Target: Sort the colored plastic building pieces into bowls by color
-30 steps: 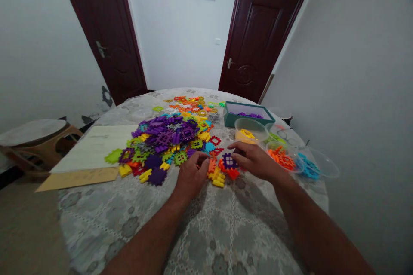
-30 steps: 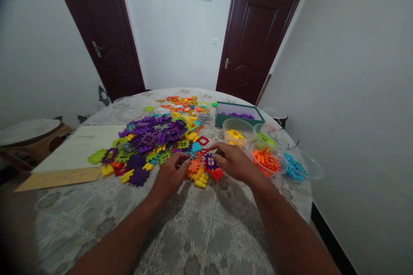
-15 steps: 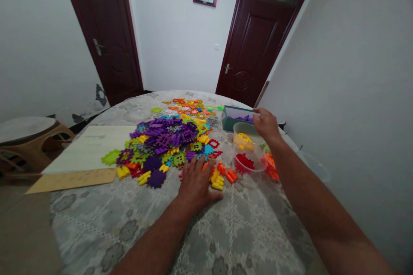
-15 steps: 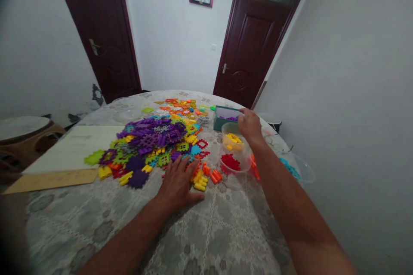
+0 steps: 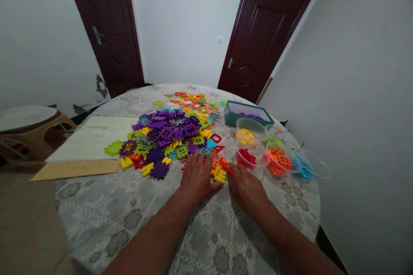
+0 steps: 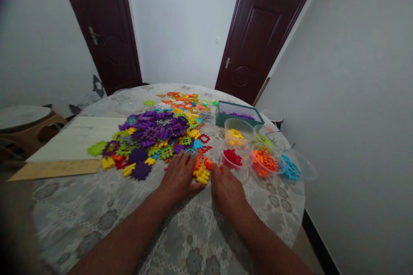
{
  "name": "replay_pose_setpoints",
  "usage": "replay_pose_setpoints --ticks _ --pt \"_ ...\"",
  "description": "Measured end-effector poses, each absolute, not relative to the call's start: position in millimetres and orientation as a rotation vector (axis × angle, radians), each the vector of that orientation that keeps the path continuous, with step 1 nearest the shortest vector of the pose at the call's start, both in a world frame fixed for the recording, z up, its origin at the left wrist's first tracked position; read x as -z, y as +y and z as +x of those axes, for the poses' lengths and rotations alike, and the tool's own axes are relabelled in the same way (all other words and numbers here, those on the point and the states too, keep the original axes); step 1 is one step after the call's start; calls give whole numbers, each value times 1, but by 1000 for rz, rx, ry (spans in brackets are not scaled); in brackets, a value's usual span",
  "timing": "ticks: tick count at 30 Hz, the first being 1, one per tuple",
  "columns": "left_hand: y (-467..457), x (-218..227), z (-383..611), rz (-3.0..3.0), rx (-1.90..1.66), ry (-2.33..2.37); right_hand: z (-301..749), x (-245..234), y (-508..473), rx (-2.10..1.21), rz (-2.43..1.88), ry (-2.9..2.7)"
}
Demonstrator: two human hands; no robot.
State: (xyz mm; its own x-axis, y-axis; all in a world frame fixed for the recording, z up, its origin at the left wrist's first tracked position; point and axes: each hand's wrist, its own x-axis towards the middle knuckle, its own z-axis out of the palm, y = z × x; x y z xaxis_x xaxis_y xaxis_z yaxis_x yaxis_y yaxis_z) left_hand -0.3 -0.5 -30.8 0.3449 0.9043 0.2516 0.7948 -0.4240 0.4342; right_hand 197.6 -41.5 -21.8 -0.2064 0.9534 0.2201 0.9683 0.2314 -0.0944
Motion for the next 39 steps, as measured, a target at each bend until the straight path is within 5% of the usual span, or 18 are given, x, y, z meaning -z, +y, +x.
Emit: replay_pose_setpoints --ticks 21,30,39 --pt "6 38 -6 2374 -745 1573 168 27 -10 -834 -1270 -1823" --pt "4 29 -3 2399 -755 1665 166 8 4 -458 -1451 -2021" --pt "10 26 -6 2267 -862 1707 151 56 25 -179 -1296 -2021"
